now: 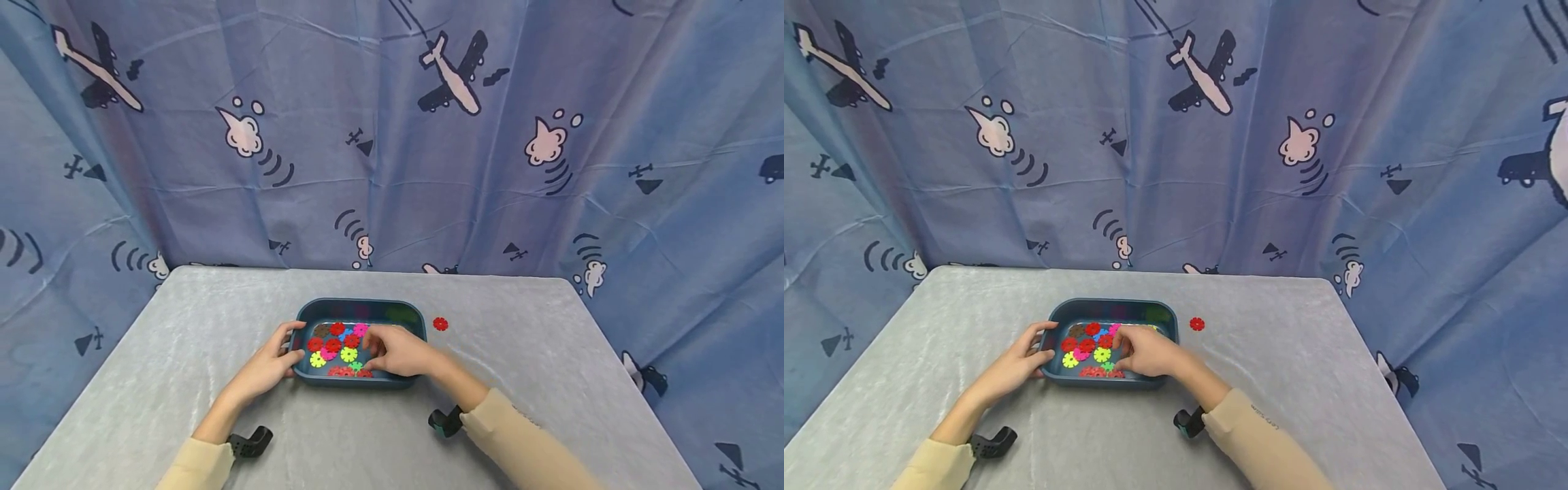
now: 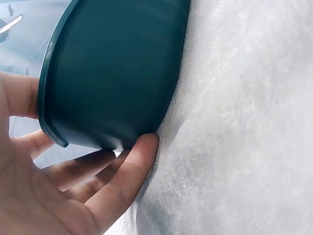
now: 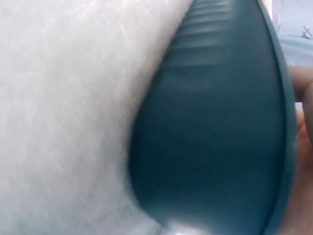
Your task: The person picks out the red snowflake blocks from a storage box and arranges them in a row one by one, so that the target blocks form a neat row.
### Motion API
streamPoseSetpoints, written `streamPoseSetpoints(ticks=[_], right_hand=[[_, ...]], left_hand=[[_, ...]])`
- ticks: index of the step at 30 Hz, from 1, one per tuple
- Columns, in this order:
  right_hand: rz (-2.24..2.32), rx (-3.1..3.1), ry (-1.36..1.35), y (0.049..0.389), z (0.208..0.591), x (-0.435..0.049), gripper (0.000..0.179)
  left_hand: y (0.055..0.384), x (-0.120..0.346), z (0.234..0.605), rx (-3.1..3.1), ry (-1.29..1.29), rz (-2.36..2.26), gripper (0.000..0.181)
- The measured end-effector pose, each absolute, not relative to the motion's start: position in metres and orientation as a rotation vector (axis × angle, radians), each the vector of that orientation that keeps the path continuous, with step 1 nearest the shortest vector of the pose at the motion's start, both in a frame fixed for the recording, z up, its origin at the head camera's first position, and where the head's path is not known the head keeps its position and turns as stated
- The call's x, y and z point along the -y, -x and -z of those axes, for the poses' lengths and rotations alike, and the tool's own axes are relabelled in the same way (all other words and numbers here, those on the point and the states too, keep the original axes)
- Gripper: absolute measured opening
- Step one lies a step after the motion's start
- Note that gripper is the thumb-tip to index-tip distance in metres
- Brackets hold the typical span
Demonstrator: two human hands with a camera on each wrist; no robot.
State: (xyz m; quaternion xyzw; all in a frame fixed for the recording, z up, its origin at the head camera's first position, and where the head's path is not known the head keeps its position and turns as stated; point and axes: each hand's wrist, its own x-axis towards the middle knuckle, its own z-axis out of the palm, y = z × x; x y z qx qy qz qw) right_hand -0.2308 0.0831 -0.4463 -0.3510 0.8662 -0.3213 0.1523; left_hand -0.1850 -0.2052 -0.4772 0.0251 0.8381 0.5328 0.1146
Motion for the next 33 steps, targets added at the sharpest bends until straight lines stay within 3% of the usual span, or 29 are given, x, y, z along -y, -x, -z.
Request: streamPoseSetpoints(ticks=[16, 33], right_hand=[[0.691, -2.464, 1.014, 0.239, 0.465, -0.069, 0.023], [0.729, -2.512, 0.99, 0.239, 0.465, -0.068, 0.019]], left_hand=[[0.184, 0.206, 0.481, -2.467, -0.065, -1.568, 0.054], [0.184, 0.204, 0.478, -2.481, -0.09, -1.57, 0.053]])
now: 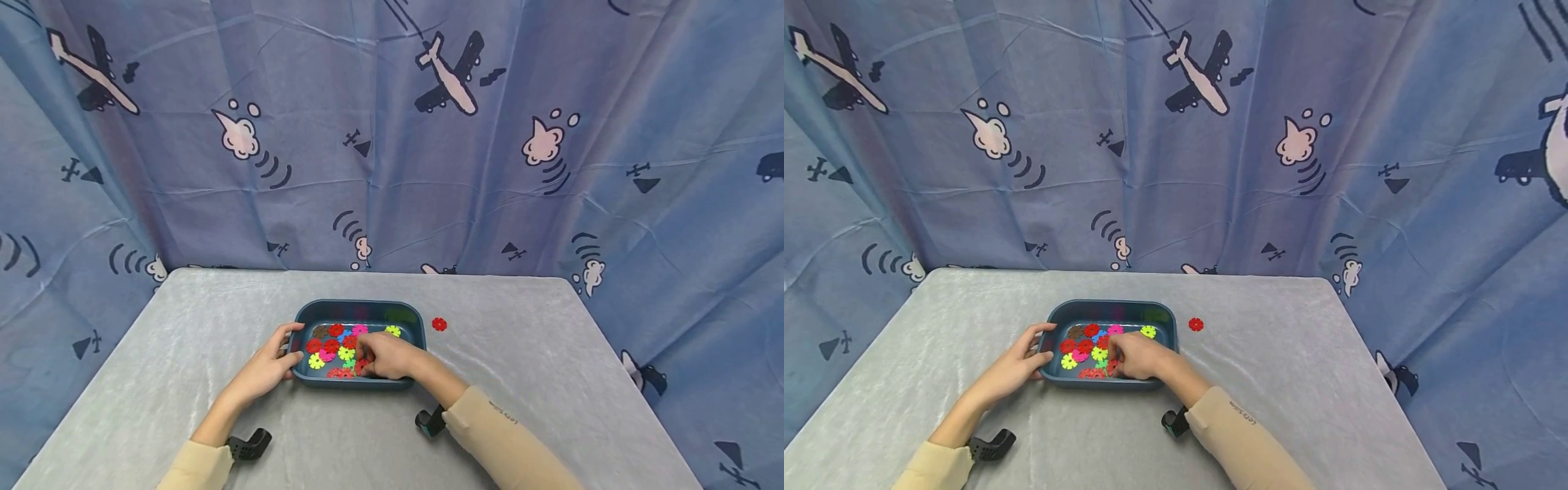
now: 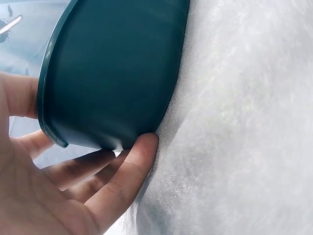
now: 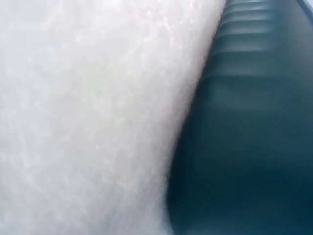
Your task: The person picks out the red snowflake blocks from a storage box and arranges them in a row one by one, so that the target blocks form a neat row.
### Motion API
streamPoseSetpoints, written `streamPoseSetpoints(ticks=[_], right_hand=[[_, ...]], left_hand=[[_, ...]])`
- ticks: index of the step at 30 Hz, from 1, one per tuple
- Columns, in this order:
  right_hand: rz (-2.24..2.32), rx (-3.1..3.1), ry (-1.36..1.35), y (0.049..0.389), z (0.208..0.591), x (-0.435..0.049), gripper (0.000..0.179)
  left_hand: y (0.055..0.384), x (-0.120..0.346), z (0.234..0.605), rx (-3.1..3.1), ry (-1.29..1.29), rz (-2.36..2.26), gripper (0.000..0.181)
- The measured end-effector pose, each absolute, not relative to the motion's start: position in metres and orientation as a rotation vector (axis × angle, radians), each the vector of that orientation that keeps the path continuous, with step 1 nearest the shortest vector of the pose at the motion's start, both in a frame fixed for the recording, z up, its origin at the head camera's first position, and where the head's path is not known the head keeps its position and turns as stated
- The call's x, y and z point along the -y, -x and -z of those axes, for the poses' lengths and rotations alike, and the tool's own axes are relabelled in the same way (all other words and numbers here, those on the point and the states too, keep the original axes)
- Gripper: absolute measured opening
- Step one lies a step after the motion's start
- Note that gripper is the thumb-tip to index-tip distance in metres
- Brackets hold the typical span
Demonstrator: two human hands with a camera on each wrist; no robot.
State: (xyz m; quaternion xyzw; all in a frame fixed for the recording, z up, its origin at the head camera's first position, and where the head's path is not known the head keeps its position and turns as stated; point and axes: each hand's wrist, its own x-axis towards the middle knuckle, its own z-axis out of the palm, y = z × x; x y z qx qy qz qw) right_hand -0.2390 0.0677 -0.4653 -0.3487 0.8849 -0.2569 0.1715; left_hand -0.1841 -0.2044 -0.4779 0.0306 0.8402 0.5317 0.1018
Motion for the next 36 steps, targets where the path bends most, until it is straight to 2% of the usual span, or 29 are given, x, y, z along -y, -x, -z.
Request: streamPoseSetpoints(ticks=[20, 36], right_hand=[[0.889, -2.516, 0.915, 0.234, 0.45, -0.077, 0.016], [1.17, -2.505, 0.737, 0.236, 0.416, -0.123, 0.019]], left_hand=[[0.183, 0.204, 0.477, -2.469, -0.083, -1.568, 0.053], [0.182, 0.204, 0.476, -2.467, -0.096, -1.57, 0.054]])
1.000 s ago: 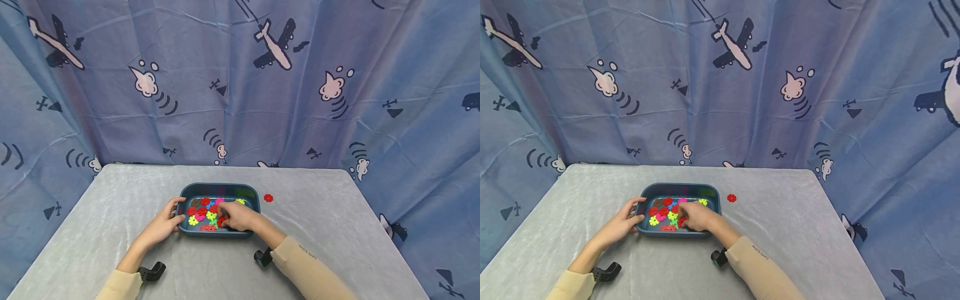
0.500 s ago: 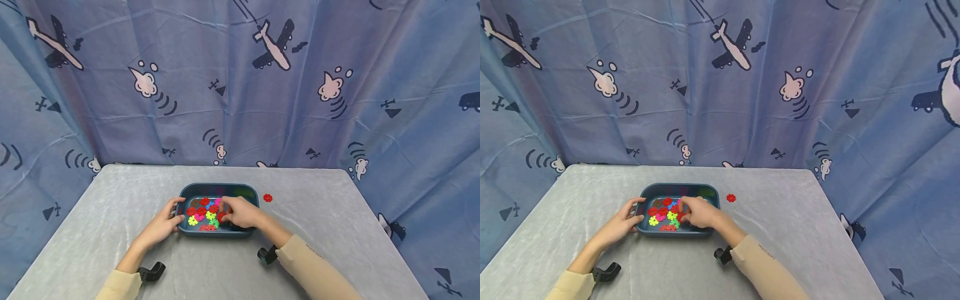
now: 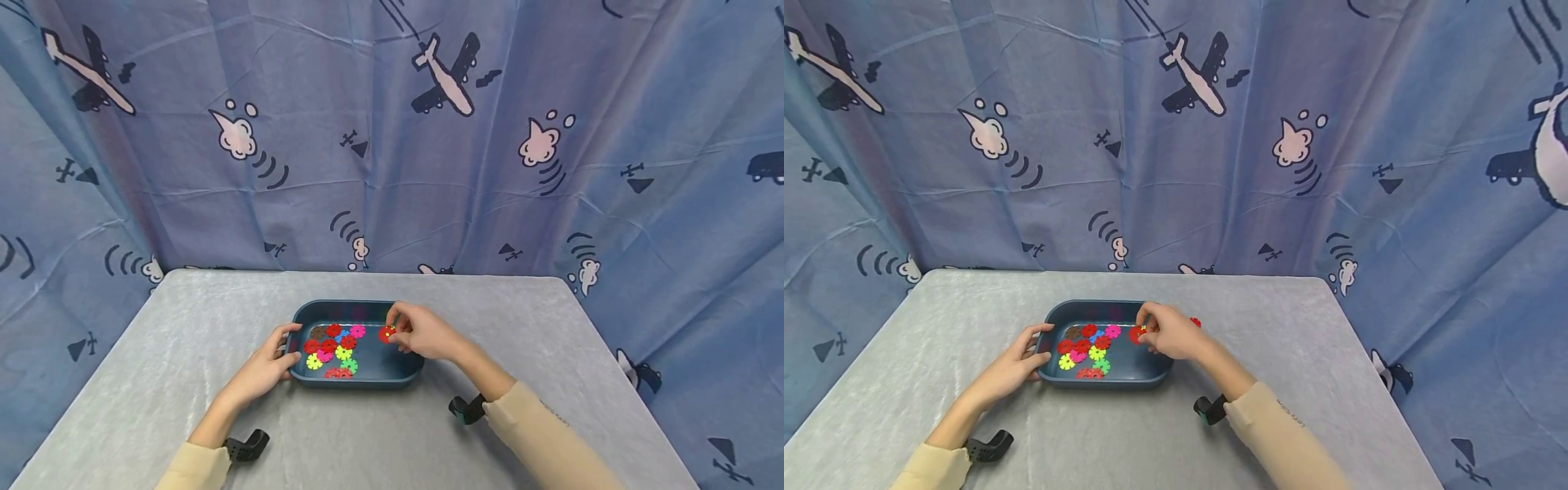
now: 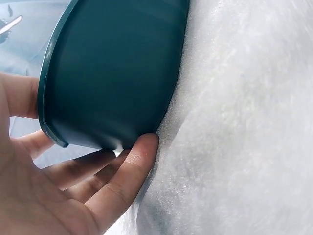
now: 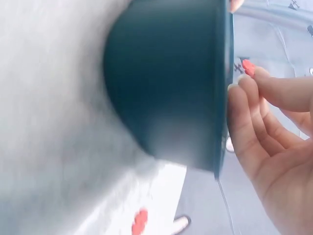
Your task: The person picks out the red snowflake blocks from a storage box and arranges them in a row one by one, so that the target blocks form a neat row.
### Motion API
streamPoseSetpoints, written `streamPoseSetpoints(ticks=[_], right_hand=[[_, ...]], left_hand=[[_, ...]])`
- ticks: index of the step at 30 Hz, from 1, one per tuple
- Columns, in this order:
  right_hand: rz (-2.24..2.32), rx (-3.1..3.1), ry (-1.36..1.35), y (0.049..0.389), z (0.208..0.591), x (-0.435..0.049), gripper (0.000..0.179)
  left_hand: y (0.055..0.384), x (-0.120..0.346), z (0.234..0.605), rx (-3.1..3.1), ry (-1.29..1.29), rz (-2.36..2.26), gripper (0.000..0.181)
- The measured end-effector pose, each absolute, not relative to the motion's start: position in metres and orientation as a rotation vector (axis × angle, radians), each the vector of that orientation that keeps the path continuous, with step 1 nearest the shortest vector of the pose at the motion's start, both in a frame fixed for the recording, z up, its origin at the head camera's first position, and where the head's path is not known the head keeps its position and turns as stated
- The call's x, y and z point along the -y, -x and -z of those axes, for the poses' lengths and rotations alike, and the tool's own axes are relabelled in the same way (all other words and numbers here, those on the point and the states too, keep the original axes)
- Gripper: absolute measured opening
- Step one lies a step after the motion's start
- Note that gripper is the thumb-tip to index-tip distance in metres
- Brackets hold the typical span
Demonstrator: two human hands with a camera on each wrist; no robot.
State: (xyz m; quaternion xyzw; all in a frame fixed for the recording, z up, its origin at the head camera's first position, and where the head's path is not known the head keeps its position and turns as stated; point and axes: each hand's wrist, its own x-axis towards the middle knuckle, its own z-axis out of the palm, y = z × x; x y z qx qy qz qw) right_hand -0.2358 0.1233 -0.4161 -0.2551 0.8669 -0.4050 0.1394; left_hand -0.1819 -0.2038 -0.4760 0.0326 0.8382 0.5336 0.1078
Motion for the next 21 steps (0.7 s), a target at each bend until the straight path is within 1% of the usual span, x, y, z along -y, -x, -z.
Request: streamPoseSetpoints(ticks=[9, 14, 21], right_hand=[[1.242, -2.535, 0.691, 0.244, 0.41, -0.162, 0.019], [1.254, -2.585, 0.677, 0.248, 0.412, -0.185, 0.02], [1.328, -2.595, 0.586, 0.258, 0.419, -0.213, 0.02]], left_hand=[[0.18, 0.205, 0.477, -2.463, -0.086, -1.563, 0.054], [0.179, 0.206, 0.478, -2.455, -0.091, -1.571, 0.054], [0.182, 0.205, 0.477, -2.459, -0.097, -1.562, 0.054]])
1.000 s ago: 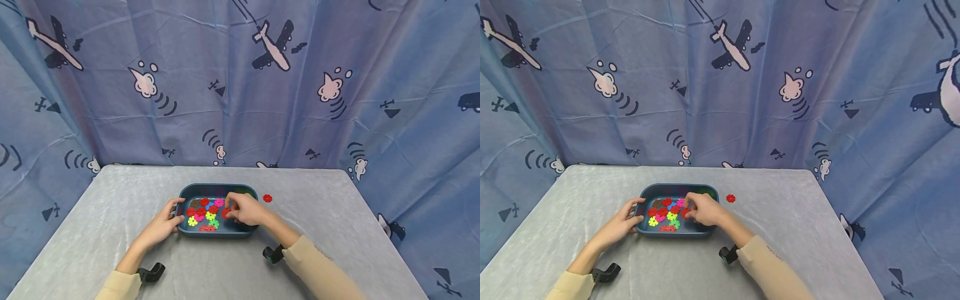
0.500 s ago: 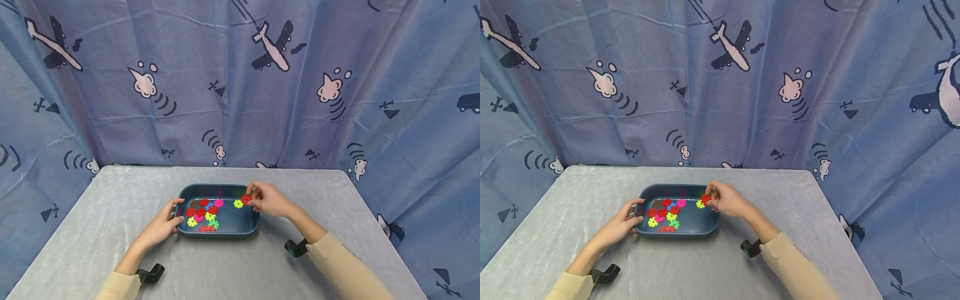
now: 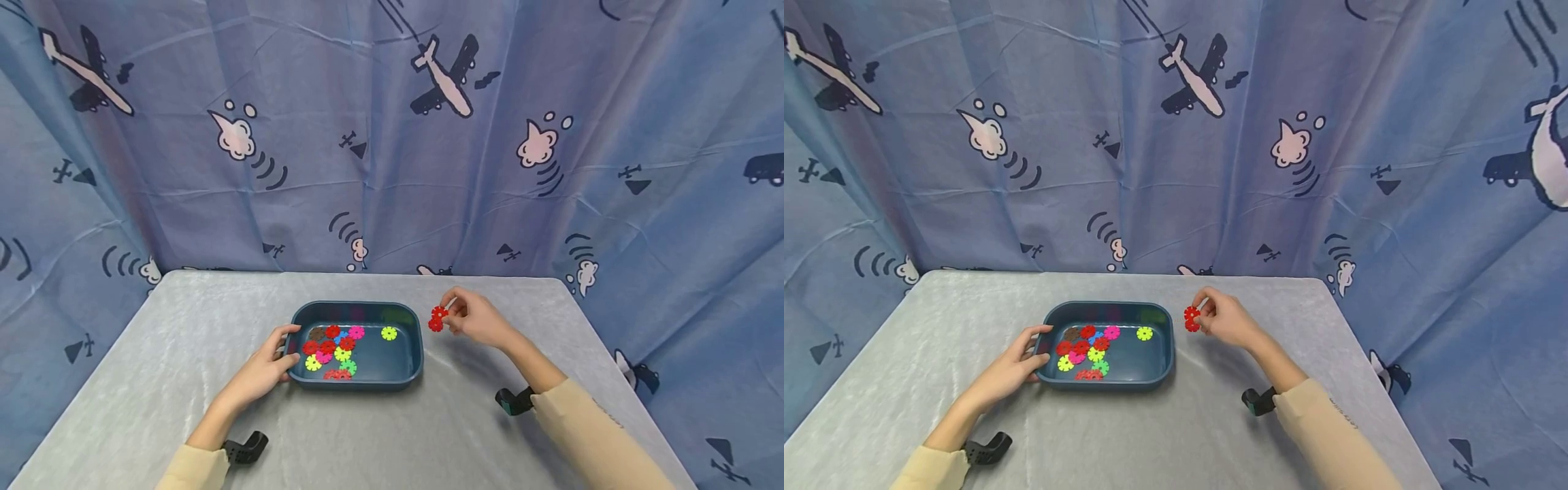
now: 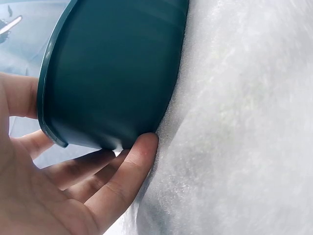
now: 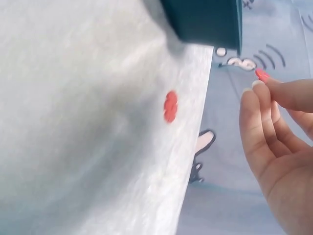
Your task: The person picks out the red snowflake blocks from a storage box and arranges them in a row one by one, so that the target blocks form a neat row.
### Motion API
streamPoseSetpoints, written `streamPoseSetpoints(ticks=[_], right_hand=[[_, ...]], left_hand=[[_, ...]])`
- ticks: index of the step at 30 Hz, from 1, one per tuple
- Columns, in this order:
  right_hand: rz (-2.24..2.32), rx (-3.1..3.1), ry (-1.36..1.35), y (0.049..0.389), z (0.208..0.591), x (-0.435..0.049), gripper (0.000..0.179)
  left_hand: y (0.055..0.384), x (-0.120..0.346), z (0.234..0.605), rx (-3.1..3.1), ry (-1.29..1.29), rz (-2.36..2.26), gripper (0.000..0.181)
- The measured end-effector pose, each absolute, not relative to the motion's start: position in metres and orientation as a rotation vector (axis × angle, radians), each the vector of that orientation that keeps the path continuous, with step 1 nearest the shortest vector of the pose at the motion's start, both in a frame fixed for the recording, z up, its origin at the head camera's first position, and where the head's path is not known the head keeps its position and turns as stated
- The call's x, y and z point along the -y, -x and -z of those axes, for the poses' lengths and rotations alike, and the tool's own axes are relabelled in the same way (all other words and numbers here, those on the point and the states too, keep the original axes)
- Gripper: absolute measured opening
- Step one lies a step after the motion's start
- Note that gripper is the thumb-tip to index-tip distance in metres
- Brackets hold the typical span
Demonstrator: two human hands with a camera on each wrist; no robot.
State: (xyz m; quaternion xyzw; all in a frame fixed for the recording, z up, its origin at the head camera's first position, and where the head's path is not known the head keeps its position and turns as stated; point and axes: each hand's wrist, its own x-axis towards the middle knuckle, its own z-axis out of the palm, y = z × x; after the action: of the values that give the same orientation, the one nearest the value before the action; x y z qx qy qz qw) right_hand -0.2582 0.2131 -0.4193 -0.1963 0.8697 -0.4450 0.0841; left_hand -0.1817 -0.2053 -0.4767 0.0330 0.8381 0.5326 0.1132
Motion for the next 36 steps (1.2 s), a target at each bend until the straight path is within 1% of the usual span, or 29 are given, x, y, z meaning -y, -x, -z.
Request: streamPoseSetpoints(ticks=[7, 14, 18, 24, 36], right_hand=[[1.38, -2.621, 0.465, 0.271, 0.437, -0.23, 0.021], [1.404, -2.628, 0.373, 0.282, 0.464, -0.241, 0.023], [1.389, -2.618, 0.324, 0.285, 0.474, -0.243, 0.021], [1.351, -2.618, 0.3, 0.287, 0.481, -0.243, 0.019], [1.203, -2.635, 0.259, 0.289, 0.48, -0.239, 0.017]], left_hand=[[0.182, 0.206, 0.474, -2.469, -0.096, -1.571, 0.054], [0.181, 0.206, 0.475, -2.465, -0.091, -1.567, 0.054], [0.182, 0.205, 0.475, -2.463, -0.087, -1.571, 0.054], [0.183, 0.204, 0.476, -2.469, -0.082, -1.564, 0.054], [0.183, 0.205, 0.478, -2.471, -0.081, -1.557, 0.054]])
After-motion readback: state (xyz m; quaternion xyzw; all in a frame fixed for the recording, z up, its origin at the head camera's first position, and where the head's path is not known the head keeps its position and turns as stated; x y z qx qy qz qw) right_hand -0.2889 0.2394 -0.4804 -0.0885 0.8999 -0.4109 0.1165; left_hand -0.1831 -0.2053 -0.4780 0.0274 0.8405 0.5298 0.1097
